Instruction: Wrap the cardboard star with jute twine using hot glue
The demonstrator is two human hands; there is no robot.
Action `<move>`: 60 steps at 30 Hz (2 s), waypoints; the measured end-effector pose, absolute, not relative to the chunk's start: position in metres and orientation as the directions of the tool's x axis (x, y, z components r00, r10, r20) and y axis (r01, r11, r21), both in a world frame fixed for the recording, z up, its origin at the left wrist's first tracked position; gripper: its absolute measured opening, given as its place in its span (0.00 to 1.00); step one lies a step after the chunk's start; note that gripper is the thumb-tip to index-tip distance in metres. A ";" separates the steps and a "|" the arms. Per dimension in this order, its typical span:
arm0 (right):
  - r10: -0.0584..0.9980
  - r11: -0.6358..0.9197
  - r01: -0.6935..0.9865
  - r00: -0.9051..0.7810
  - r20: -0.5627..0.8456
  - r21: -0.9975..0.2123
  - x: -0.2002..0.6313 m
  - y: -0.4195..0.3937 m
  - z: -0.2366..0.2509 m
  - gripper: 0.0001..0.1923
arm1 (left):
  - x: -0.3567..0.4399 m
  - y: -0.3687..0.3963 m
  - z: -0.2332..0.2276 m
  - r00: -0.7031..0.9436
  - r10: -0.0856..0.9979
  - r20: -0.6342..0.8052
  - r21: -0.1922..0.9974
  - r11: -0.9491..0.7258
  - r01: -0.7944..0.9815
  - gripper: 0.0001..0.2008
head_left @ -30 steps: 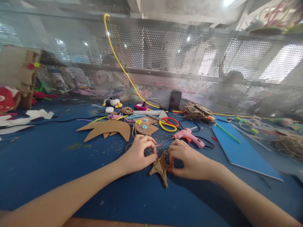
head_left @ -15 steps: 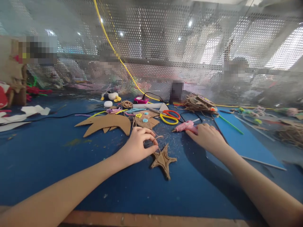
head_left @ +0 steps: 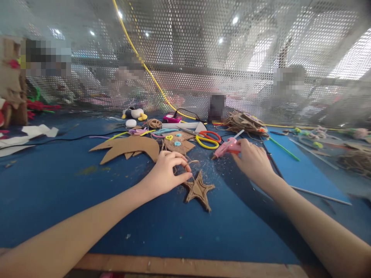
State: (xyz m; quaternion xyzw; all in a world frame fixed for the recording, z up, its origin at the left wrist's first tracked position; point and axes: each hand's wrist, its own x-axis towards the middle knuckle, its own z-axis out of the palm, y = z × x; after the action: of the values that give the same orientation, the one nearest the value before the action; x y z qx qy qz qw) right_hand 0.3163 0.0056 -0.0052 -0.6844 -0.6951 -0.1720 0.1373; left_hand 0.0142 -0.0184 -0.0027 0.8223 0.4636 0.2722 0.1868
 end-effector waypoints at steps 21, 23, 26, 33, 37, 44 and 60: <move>0.711 0.538 0.840 -0.409 0.572 -0.068 0.294 -0.010 -0.006 0.13 | 0.015 -0.016 0.002 0.432 0.877 0.208 0.611 -0.462 0.644 0.06; 0.690 0.559 0.829 -0.444 0.571 -0.030 0.291 -0.013 -0.006 0.13 | 0.015 -0.016 0.001 0.435 0.875 0.214 0.612 -0.467 0.638 0.06; 0.678 0.559 0.829 -0.472 0.563 0.021 0.289 -0.015 -0.005 0.12 | 0.015 -0.015 -0.001 0.439 0.871 0.221 0.614 -0.474 0.631 0.06; 0.658 0.613 0.790 -0.517 0.548 0.011 0.287 -0.016 -0.007 0.11 | 0.014 -0.014 -0.002 0.441 0.867 0.231 0.606 -0.483 0.632 0.06; 0.656 0.614 0.789 -0.527 0.541 0.023 0.286 -0.017 -0.007 0.10 | 0.014 -0.014 -0.002 0.449 0.863 0.233 0.599 -0.491 0.633 0.06; 0.676 0.587 0.809 -0.515 0.527 0.037 0.287 -0.015 -0.006 0.11 | 0.014 -0.015 -0.003 0.477 0.850 0.221 0.591 -0.506 0.628 0.06; 0.654 0.550 0.826 -0.519 0.551 0.125 0.290 -0.012 -0.004 0.11 | 0.015 -0.017 0.000 0.523 0.831 0.191 0.553 -0.531 0.642 0.05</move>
State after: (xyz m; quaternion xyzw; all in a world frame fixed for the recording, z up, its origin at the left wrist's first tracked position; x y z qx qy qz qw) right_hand 0.2899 -0.0120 -0.0042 -0.4350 -0.8506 -0.1893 0.2268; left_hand 0.0152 -0.0170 0.0000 0.8464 0.4349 0.2222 0.2125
